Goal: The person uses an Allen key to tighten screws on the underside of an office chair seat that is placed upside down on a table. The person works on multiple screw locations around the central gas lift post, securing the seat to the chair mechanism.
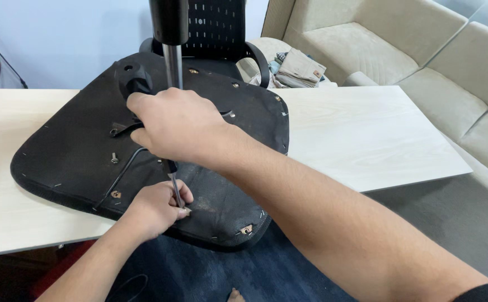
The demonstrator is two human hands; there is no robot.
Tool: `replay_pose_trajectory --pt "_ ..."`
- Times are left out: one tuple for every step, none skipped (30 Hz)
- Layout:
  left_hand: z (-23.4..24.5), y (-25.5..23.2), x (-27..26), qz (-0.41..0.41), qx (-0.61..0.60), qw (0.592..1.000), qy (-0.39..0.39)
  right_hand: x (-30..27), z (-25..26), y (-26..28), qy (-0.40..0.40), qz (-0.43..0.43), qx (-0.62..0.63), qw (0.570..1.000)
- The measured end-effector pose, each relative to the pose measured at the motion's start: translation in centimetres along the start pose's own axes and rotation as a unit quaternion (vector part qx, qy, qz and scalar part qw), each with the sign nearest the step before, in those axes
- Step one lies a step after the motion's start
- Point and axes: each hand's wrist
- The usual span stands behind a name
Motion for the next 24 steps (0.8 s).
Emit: replay_pose_trajectory --pt "0.0 0.0 0.1 0.008 -0.007 1.0 0.007 0.2 -0.3 -0.4 0.0 -0.019 -0.013 1.0" --pt "0.0 0.0 0.2 0.008 -0.011 1.0 0.008 0.5 -0.6 -0.8 -0.01 -0.001 -0.004 1.0" --pt "0.0 0.0 0.3 0.007 -0.015 1.0 0.008 1.0 -0.8 -1.4 -0.02 0.017 0.003 1.0" --pt "0.0 0.1 0.4 0.006 -0.019 1.0 0.008 1.4 -0.9 -1.9 -0.03 0.036 0.011 0.999" --pt "0.0 0.1 0.5 0.006 -0.017 1.0 0.01 1.9 -0.8 -2.4 -0.01 0.08 0.033 0.996" --pt "0.1 0.1 0.6 0.008 -0.016 1.0 0.012 2.3 -0.7 -2.7 0.01 0.124 0.056 0.991" --pt "0.1 0.2 0.6 0.009 -0.014 1.0 0.014 2.5 -0.7 -2.8 0.03 0.168 0.079 0.982" --pt "0.1 0.3 0.7 0.008 -0.014 1.0 0.014 2.6 -0.6 -2.7 0.045 0.152 0.089 0.983" --pt "0.1 0.3 0.7 0.008 -0.015 1.0 0.014 2.6 -0.7 -2.5 0.059 0.136 0.098 0.984" --pt "0.1 0.4 0.7 0.008 -0.016 1.0 0.015 2.4 -0.8 -2.2 0.075 0.12 0.107 0.984" --pt "0.1 0.4 0.7 0.006 -0.02 1.0 0.013 2.1 -1.0 -1.7 0.052 0.093 0.091 0.99" --pt "0.2 0.4 0.6 0.005 -0.024 1.0 0.011 1.8 -1.3 -1.1 0.03 0.067 0.075 0.994" --pt "0.3 0.4 0.6 0.005 -0.029 1.0 0.009 1.7 -1.4 -0.8 0.007 0.04 0.059 0.997" --pt "0.4 0.3 0.5 -0.001 -0.034 0.999 0.009 1.6 -1.4 -0.7 -0.005 0.031 0.059 0.998" --pt "0.4 0.2 0.5 -0.007 -0.04 0.999 0.01 1.4 -1.4 -0.6 -0.017 0.022 0.059 0.998" --pt "0.3 0.1 0.4 -0.012 -0.047 0.999 0.011 1.3 -1.6 -0.6 -0.027 0.012 0.058 0.998" --pt "0.3 0.1 0.2 -0.003 -0.041 0.999 0.006 1.3 -1.7 -0.6 -0.028 0.024 0.063 0.997" --pt "0.3 -0.1 0.1 0.005 -0.034 0.999 0.001 1.4 -1.5 -0.8 -0.03 0.034 0.066 0.997" --pt "0.3 -0.3 0.0 0.013 -0.027 1.0 -0.004 1.4 -1.3 -1.0 -0.031 0.043 0.07 0.996" --pt "0.4 -0.5 -0.1 0.014 -0.024 1.0 -0.003 1.4 -1.1 -1.0 -0.002 0.055 0.074 0.996" --pt "0.5 -0.7 -0.2 0.014 -0.021 1.0 -0.001 1.5 -0.9 -1.0 0.027 0.066 0.078 0.994" --pt "0.6 -0.8 -0.2 0.015 -0.018 1.0 0.001 1.5 -0.6 -0.8 0.056 0.077 0.082 0.992" --pt "0.6 -0.9 -0.2 0.024 -0.019 1.0 0.005 1.4 -0.3 -0.6 0.065 0.074 0.084 0.992" --pt "0.6 -0.9 -0.3 0.033 -0.018 0.999 0.008 1.4 0.0 -0.4 0.074 0.071 0.087 0.991"
Point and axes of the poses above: each hand's wrist, its own x-axis towards the middle knuckle, its own z-axis out of the back of the hand, y = z × x, and after that the axes turned 1 degree about z, right-handed
